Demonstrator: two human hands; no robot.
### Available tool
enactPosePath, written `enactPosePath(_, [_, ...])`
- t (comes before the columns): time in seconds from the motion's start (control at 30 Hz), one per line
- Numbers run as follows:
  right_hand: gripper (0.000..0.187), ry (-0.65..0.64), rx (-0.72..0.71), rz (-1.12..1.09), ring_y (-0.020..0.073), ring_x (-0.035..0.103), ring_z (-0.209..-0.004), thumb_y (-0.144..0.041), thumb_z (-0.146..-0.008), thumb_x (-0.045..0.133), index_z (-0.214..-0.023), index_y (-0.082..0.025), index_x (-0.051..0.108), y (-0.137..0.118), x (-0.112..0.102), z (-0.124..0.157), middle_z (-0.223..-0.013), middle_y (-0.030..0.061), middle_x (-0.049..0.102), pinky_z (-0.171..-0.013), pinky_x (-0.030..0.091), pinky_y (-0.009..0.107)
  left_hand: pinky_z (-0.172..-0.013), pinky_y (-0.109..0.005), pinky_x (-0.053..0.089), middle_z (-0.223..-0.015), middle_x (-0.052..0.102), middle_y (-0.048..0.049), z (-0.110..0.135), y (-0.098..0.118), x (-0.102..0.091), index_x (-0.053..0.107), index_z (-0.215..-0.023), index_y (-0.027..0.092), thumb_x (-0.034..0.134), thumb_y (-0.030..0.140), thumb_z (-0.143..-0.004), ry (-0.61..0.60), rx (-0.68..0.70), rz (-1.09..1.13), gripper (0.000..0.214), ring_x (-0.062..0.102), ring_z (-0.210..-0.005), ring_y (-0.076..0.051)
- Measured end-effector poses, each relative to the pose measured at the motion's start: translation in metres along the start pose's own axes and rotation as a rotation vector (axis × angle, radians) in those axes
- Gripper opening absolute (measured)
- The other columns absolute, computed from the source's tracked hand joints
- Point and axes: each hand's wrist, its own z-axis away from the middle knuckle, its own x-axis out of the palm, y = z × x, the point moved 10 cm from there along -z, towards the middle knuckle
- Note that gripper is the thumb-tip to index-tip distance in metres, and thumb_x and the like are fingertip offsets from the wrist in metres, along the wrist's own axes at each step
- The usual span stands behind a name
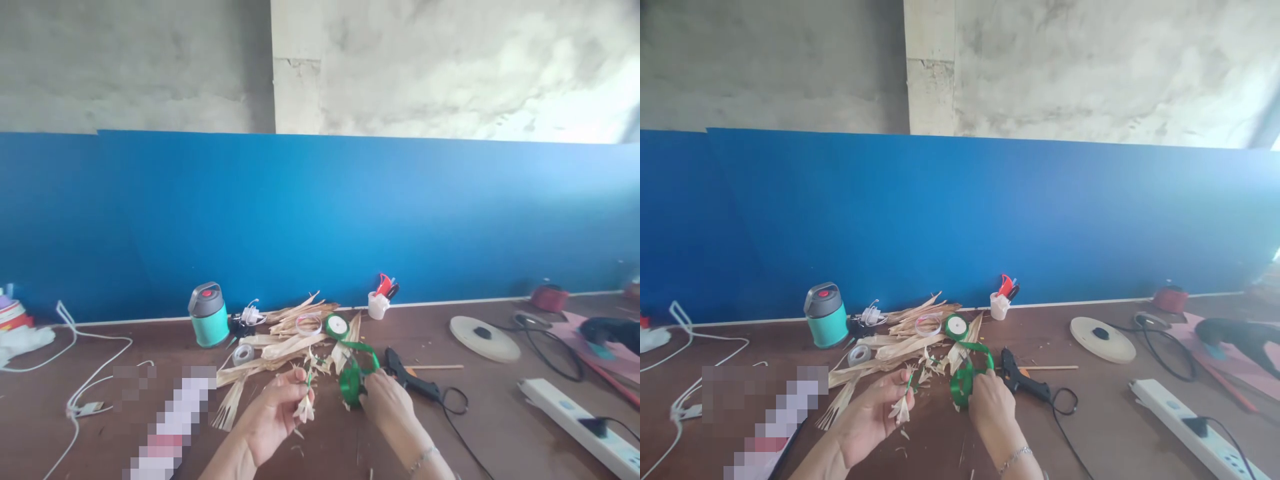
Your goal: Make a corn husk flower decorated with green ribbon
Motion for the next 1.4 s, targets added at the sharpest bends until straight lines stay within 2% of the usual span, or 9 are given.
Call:
enactPosePath(0.17, [0.024, -0.001, -0.025, 0.006, 0.0279, 0.068, -0.085, 0.006, -0.065, 0.056, -0.073, -0.012, 0.071, -0.001, -0.007, -0.013, -0.091, 0.0191, 0.069, -0.066, 0.047, 0.030, -0.050, -0.017, 0.036, -0.063, 0.063, -0.0038, -0.001, 0.012, 0.007, 0.061, -0.078, 0.012, 0.075, 0.007, -0.058, -0.023, -0.040, 0.020, 0.025, 0.055, -0.054, -0.009])
enactPosePath(0.3, [0.026, 0.096, -0.080, -0.058, 0.0241, 0.068, -0.079, -0.003, -0.077, 0.048, -0.080, -0.015, 0.071, -0.013, -0.038, -0.015, -0.084, 0.0127, 0.069, -0.068, 0.048, 0.030, -0.045, -0.015, 0.034, -0.061, 0.061, -0.0021, -0.007, 0.021, 0.018, 0.060, -0.075, 0.013, 0.072, 0.007, -0.060, -0.077, -0.071, 0.038, 0.020, 0.052, -0.050, -0.007])
enactPosePath(0.4, [0.036, 0.391, -0.404, -0.391, 0.0214, 0.061, -0.098, -0.010, -0.079, 0.049, -0.109, -0.022, 0.063, -0.051, -0.098, 0.008, -0.109, 0.0090, 0.063, -0.083, 0.047, 0.032, -0.042, -0.014, 0.032, -0.060, 0.061, -0.0021, -0.014, 0.017, 0.022, 0.061, -0.076, 0.013, 0.070, 0.006, -0.061, -0.047, -0.134, 0.012, 0.019, 0.054, -0.050, -0.008])
enactPosePath(0.47, [0.043, 0.431, -0.687, -0.554, 0.0223, 0.052, -0.111, -0.007, -0.073, 0.050, -0.111, -0.024, 0.061, -0.080, -0.122, 0.028, -0.119, 0.0087, 0.058, -0.092, 0.042, 0.036, -0.039, -0.013, 0.029, -0.058, 0.060, -0.0016, -0.017, 0.015, 0.023, 0.062, -0.078, 0.012, 0.069, 0.006, -0.061, -0.017, -0.161, -0.001, 0.019, 0.054, -0.049, -0.008])
enactPosePath(0.53, [0.034, 0.400, -0.813, -0.620, 0.0210, 0.055, -0.101, -0.005, -0.073, 0.052, -0.098, -0.024, 0.066, -0.098, -0.129, 0.037, -0.104, 0.0065, 0.064, -0.089, 0.042, 0.036, -0.038, -0.012, 0.029, -0.057, 0.059, -0.0006, -0.018, 0.013, 0.025, 0.063, -0.079, 0.012, 0.069, 0.006, -0.061, -0.013, -0.182, 0.009, 0.020, 0.053, -0.047, -0.007])
enactPosePath(0.7, [0.014, 0.353, -0.751, -0.713, 0.0175, 0.059, -0.071, -0.011, -0.075, 0.061, -0.070, -0.021, 0.069, -0.105, -0.120, 0.022, -0.068, 0.0022, 0.067, -0.074, 0.044, 0.032, -0.039, -0.013, 0.031, -0.055, 0.058, -0.0005, -0.021, 0.018, 0.026, 0.064, -0.076, 0.011, 0.074, 0.017, -0.063, -0.033, -0.129, 0.016, 0.018, 0.049, -0.045, -0.006])
enactPosePath(0.93, [0.013, 0.234, -0.384, -0.968, 0.0170, 0.061, -0.066, -0.016, -0.071, 0.059, -0.066, -0.017, 0.071, -0.082, -0.087, -0.007, -0.068, 0.0038, 0.068, -0.063, 0.047, 0.025, -0.055, -0.020, 0.038, -0.070, 0.067, -0.0017, -0.018, 0.059, 0.030, 0.072, -0.084, 0.016, 0.079, 0.030, -0.060, 0.089, 0.382, -0.346, 0.029, 0.056, -0.065, -0.014])
enactPosePath(1.17, [0.018, 0.258, -0.417, -0.918, 0.0178, 0.060, -0.067, -0.019, -0.074, 0.056, -0.064, -0.017, 0.071, -0.090, -0.088, -0.002, -0.068, 0.0043, 0.067, -0.064, 0.046, 0.025, -0.074, -0.027, 0.042, -0.077, 0.067, -0.0039, -0.009, 0.074, 0.023, 0.073, -0.065, 0.017, 0.078, 0.036, -0.059, 0.252, 0.585, -0.479, 0.020, 0.058, -0.084, -0.024])
enactPosePath(1.4, [0.015, -0.117, -0.455, -0.902, 0.0110, 0.049, -0.058, -0.016, -0.071, 0.056, -0.073, -0.017, 0.070, -0.101, -0.077, 0.003, -0.062, -0.0040, 0.061, -0.053, 0.037, 0.019, -0.067, -0.025, 0.042, -0.075, 0.062, -0.0018, -0.016, 0.070, 0.011, 0.069, -0.065, 0.016, 0.080, 0.038, -0.057, 0.288, 0.580, -0.448, 0.026, 0.055, -0.073, -0.018])
